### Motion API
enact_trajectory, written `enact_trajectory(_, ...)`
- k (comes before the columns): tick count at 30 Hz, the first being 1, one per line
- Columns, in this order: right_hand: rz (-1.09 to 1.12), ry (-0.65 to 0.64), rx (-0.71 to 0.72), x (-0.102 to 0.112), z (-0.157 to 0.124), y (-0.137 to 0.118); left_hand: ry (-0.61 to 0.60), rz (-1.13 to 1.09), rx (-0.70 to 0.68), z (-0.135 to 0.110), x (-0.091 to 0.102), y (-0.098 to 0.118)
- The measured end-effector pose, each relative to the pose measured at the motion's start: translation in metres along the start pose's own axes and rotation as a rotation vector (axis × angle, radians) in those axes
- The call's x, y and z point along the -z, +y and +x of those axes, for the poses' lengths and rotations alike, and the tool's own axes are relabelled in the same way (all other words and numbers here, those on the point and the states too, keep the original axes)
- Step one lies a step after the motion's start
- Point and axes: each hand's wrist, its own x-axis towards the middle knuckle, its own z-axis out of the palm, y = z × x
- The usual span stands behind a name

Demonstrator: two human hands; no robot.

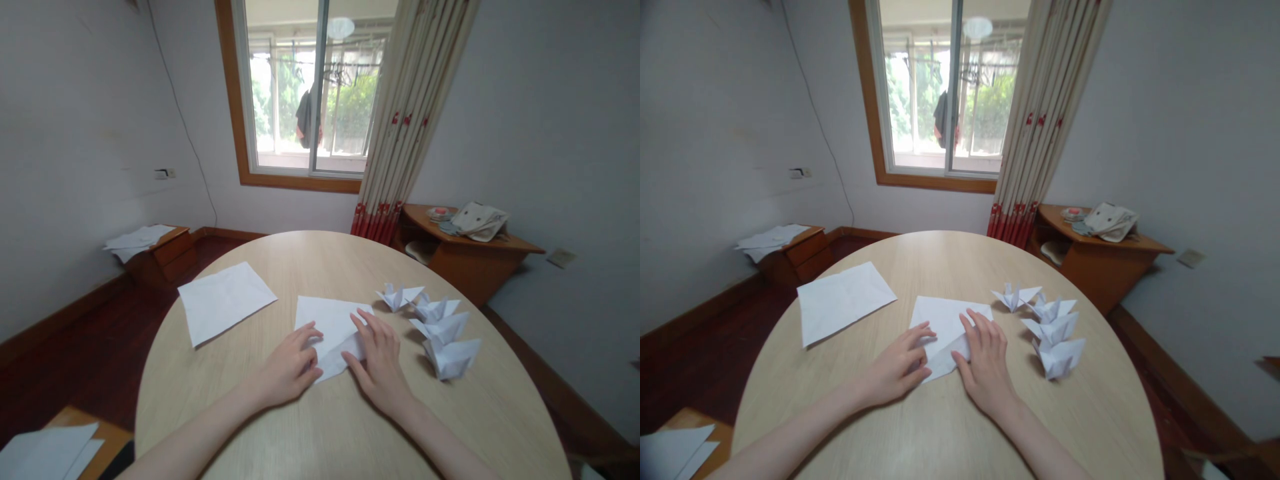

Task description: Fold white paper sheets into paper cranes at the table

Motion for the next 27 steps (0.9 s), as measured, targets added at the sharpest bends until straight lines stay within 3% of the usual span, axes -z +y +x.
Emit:
enact_trajectory(14, -0.076, -0.147, -0.004, -0.009, -0.005, -0.004, -0.084, 0.014, 0.025, 0.001, 0.005, 0.004)
enact_trajectory(27, -0.115, -0.139, -0.038, -0.014, -0.007, 0.0, -0.139, 0.111, -0.031, 0.003, 0.015, 0.003)
